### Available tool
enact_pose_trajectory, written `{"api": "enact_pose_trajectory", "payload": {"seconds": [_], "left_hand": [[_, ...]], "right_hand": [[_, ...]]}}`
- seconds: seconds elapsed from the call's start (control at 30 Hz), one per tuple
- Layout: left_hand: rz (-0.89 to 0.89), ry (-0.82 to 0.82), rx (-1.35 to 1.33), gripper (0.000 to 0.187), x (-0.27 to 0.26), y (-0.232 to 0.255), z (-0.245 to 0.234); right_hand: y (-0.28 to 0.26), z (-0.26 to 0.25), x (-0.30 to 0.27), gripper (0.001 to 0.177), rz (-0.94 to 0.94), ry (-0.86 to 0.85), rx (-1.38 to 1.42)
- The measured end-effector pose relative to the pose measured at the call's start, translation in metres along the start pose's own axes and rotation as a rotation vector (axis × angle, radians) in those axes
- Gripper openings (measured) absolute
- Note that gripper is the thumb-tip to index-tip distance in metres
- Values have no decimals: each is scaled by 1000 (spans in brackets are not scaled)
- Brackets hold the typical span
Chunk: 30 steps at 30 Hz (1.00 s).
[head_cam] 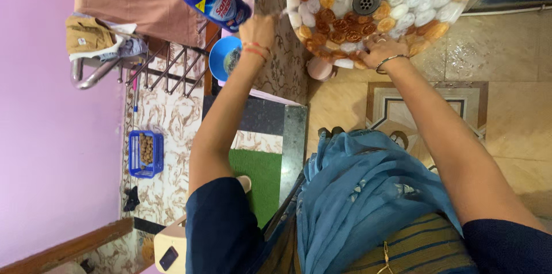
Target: The person cleans a decorative sink basin by applying liquid cleaner, then scrubbing the surface with a toothbrush and a steel wool pad. They repeatedly dip the tools into a small bowl of water and continue scrubbing the basin's textured surface.
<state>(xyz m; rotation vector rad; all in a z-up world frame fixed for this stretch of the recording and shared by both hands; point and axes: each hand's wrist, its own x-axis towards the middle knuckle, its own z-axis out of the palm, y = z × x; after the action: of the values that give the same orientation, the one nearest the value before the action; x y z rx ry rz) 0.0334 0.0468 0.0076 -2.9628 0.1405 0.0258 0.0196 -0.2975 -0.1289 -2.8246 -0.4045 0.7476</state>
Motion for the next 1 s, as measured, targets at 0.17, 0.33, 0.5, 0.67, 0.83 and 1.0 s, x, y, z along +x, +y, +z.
{"api": "enact_pose_trajectory", "payload": {"seconds": [0.17,0.33,0.5,0.67,0.83,1.0], "left_hand": [[289,-185,-252,25,-39,22,9],[-12,-188,-41,26,-22,1,-22],[113,-286,-162,42,-40,21,-20],[92,-106,-189,41,-27,0,-7],[145,-173,-205,37,-44,10,5],[118,-199,15,24,-31,-13,17]], "right_hand": [[0,3,-1,69,1,33,-10],[-2,4,-4,68,12,36,9],[-2,2,-3,68,-1,24,-29],[-4,0,-5,69,5,19,-28],[-6,-5,-9,68,27,-6,-36],[-4,-7,-6,68,22,13,13]]}}
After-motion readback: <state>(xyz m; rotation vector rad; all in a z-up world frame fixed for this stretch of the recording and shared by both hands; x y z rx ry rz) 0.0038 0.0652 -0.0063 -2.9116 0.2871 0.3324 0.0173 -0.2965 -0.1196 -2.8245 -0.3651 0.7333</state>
